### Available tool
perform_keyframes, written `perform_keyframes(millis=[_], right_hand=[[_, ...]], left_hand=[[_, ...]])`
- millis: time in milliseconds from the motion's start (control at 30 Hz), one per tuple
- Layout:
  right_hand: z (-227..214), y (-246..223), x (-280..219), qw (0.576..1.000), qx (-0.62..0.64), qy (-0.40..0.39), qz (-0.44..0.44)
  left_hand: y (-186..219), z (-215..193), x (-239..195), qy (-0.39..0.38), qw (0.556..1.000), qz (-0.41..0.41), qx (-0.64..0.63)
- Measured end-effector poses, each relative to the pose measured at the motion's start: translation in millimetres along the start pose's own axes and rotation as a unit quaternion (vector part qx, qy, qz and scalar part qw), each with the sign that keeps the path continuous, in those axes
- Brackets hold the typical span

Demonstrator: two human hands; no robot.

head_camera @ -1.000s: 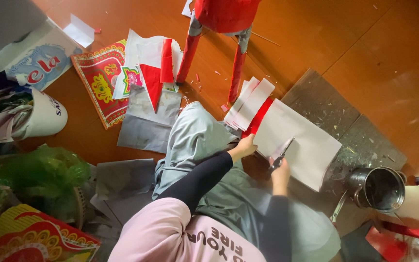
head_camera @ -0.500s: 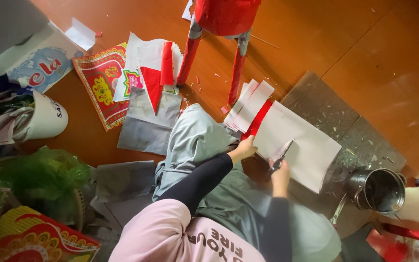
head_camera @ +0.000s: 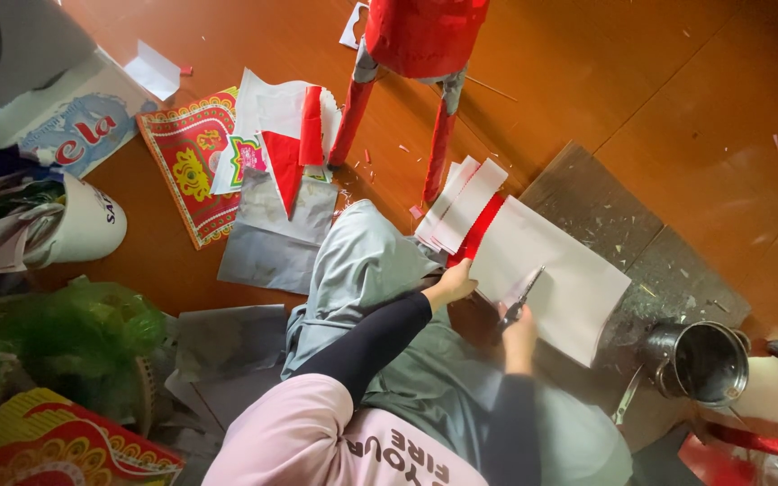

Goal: Cutting white and red paper strips using scissors for crafting.

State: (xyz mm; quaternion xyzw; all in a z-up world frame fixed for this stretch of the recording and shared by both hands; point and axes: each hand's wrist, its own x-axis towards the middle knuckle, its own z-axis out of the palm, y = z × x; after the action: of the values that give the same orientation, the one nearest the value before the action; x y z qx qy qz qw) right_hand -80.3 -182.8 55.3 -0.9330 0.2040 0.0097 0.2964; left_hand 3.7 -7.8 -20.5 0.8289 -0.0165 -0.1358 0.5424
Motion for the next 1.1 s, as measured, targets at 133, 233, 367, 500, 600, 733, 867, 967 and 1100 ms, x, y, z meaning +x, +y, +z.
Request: perform_keyframes(millis=[133,233,367,500,600,733,867,967,1100], right_hand=[[1.2,-2.0,0.3,1.000,0.009,-0.017,0.024],[-1.5,-4.9,-1.8,0.999,0.013,-0.018,0.025],[-9.4,-14.6,-6.4,0.999,0.007,-0.028,0.027],[-2.0,-0.7,-1.9,0.999,-0.013,-0.044,0.021],[19.7,36.4,9.2,0.999,-0.016,-0.031,0.010],[26.7,48.9,11.3,0.998,-0.040,-0.033,-0.024],[44.2,79.0,19.4,0.996,-0.033,-0.083,-0.023],[50.5,83.7,16.9,0.994,-0.013,-0.088,-0.066],[15.8,23.0,-8.1,0.990,0.006,-0.118,-0.076]], left_hand=[[-0.1,-0.2,1.3,-0.025,0.999,-0.040,-0.026],[8.2,-6.5,-3.2,-0.024,0.998,-0.037,-0.036],[19.8,-14.3,-7.6,-0.039,0.993,-0.060,-0.095],[30.4,-21.4,-11.6,-0.065,0.983,-0.095,-0.143],[25.0,-16.5,-8.3,-0.044,0.990,-0.078,-0.105],[30.1,-20.3,-10.9,-0.057,0.982,-0.099,-0.150],[35.2,-25.0,-11.5,-0.055,0.975,-0.112,-0.181],[24.9,-13.6,-5.8,-0.045,0.979,-0.127,-0.152],[12.2,-7.3,-0.7,-0.028,0.986,-0.095,-0.134]])
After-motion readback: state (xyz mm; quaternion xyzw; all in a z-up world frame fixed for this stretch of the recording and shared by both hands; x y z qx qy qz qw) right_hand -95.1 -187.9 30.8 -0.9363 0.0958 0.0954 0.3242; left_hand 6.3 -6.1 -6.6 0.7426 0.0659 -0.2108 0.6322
